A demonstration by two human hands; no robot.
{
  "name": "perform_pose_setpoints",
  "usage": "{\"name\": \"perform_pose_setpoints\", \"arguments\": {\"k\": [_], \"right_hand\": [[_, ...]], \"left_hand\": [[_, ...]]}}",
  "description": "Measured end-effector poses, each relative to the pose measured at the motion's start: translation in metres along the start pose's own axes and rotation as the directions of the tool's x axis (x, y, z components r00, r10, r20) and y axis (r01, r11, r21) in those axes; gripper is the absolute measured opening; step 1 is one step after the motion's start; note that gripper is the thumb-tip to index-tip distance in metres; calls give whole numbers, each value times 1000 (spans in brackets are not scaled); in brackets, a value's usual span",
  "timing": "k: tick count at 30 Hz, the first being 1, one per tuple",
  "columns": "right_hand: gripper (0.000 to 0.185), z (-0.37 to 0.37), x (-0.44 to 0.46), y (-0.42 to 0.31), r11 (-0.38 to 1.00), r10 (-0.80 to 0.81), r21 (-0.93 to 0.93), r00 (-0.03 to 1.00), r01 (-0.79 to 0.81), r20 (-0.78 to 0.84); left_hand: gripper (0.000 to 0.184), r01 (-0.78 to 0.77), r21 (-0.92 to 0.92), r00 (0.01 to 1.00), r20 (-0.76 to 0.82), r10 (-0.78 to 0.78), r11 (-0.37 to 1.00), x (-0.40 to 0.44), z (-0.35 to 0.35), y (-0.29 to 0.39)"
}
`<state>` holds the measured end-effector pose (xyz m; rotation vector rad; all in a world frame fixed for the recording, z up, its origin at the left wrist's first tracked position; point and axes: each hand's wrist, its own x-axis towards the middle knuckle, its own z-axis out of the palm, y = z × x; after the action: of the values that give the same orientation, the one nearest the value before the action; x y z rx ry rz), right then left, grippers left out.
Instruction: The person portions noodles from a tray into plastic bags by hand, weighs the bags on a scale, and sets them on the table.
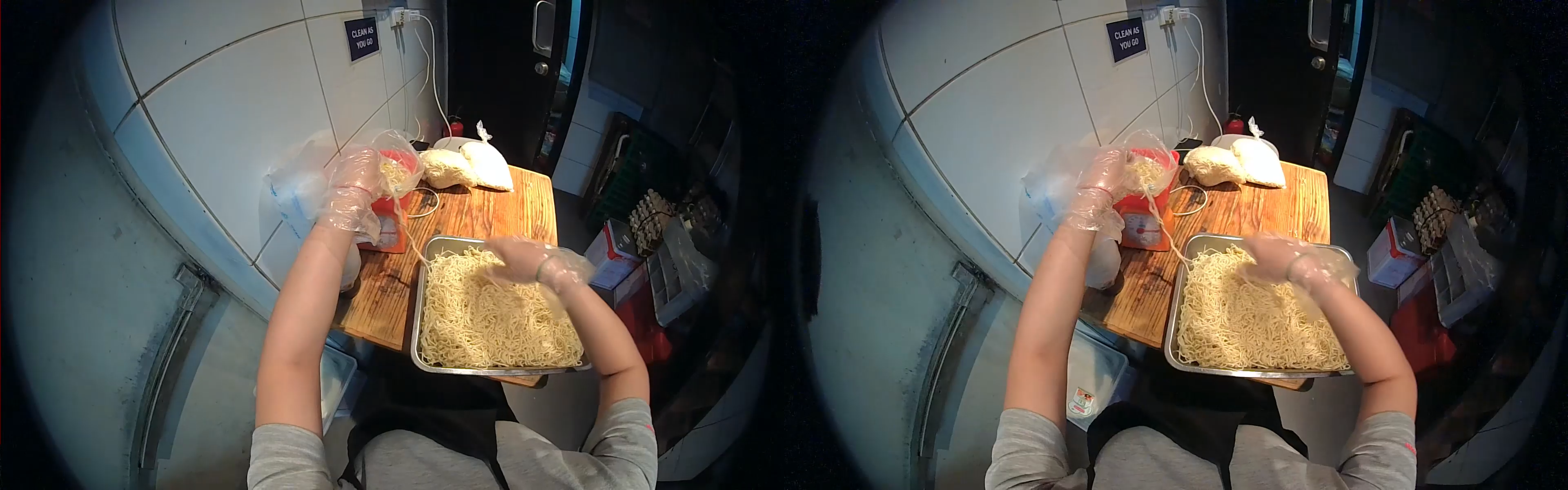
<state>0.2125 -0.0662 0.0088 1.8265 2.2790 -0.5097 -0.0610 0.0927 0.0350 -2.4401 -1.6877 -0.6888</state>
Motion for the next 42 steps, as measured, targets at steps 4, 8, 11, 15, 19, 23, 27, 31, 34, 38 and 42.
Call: {"name": "perform_pose_setpoints", "arguments": {"k": [4,8,11,15,19,23,27,31,34,38,42], "right_hand": [[76,-6,51,-44,847,-158,468,959,254,-236],[55,15,108,-87,383,-133,828,911,410,-389],[45,26,156,-88,-8,-153,984,973,176,-176],[30,4,146,-83,-56,-186,996,980,63,-72],[8,-41,103,-75,-254,-175,951,959,175,-223],[12,-103,48,-38,-227,-351,884,812,410,-467],[19,-152,-12,-10,-84,-258,778,740,623,-621],[29,-175,-66,15,33,-201,645,637,763,-744],[30,-164,-79,20,245,-175,630,673,737,-719],[31,-102,-55,22,507,-189,796,944,330,-271],[27,-39,-33,3,872,66,-481,950,94,306]], "left_hand": [[40,56,-115,998,-16,-58,992,-13,-8,7],[33,-48,-237,997,-69,32,970,-33,-32,13],[33,-107,-252,984,-169,65,962,-56,-59,23],[37,-180,-437,961,-268,63,881,-88,-63,18],[36,72,-886,997,68,-24,458,-131,-69,30],[38,115,-977,992,122,25,178,-172,-26,25],[37,165,-945,969,208,131,281,-217,32,31],[27,-5,-890,979,89,184,455,-241,56,53],[23,-165,-718,980,-40,197,676,-248,61,66],[21,-172,-673,972,2,235,720,-256,72,79],[22,-173,-675,982,-58,182,717,-262,88,82]]}}
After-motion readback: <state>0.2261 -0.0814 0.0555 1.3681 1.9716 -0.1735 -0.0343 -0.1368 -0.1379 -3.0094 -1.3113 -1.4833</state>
